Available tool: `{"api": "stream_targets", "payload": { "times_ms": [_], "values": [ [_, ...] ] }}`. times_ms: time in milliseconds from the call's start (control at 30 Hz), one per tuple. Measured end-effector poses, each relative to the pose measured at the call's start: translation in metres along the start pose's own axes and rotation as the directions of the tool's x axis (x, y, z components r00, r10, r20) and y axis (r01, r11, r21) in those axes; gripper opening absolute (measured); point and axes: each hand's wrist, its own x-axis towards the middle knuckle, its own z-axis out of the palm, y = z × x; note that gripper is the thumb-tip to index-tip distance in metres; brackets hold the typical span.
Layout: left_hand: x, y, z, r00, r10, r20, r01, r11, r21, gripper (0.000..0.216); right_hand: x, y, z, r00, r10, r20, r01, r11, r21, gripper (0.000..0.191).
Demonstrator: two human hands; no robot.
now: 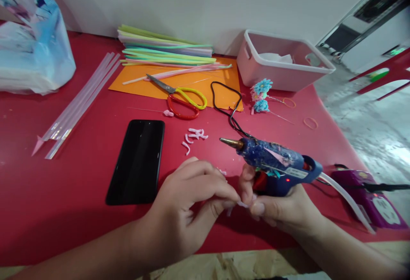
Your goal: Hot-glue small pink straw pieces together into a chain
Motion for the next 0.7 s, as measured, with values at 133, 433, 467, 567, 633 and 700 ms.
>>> {"api": "stream_targets", "payload": {
  "times_ms": [133,433,467,567,633,700],
  "values": [
    [0.0007,0.0023,-0.0007,0.999,-0.013,0.037,0.014,0.999,-0.032,0.014,0.0015,-0.0019,-0.0009,0.997,0.039,0.066,-0.043,0.997,0.057,0.022],
    [-0.0010,-0.0031,0.0020,0.999,-0.023,0.036,0.026,0.995,-0.094,0.016,0.0046,-0.0055,0.0001,0.991,0.053,0.120,-0.073,0.983,0.166,0.024],
    [-0.0006,-0.0033,0.0028,1.000,0.001,0.017,0.000,0.995,-0.103,0.016,0.0050,-0.0058,-0.0009,0.987,0.076,0.144,-0.100,0.981,0.167,0.024],
    [0.0018,-0.0016,0.0047,0.995,0.093,-0.027,-0.095,0.987,-0.132,0.016,0.0057,-0.0053,-0.0052,0.975,0.120,0.189,-0.154,0.972,0.176,0.028],
    [0.0033,0.0008,0.0049,0.992,0.127,-0.015,-0.128,0.982,-0.140,0.015,0.0051,-0.0044,-0.0072,0.966,0.140,0.219,-0.176,0.972,0.157,0.028],
    [0.0035,0.0028,0.0043,0.992,0.129,0.010,-0.126,0.981,-0.150,0.016,0.0035,-0.0038,-0.0064,0.956,0.148,0.253,-0.185,0.974,0.128,0.028]
  ]
}}
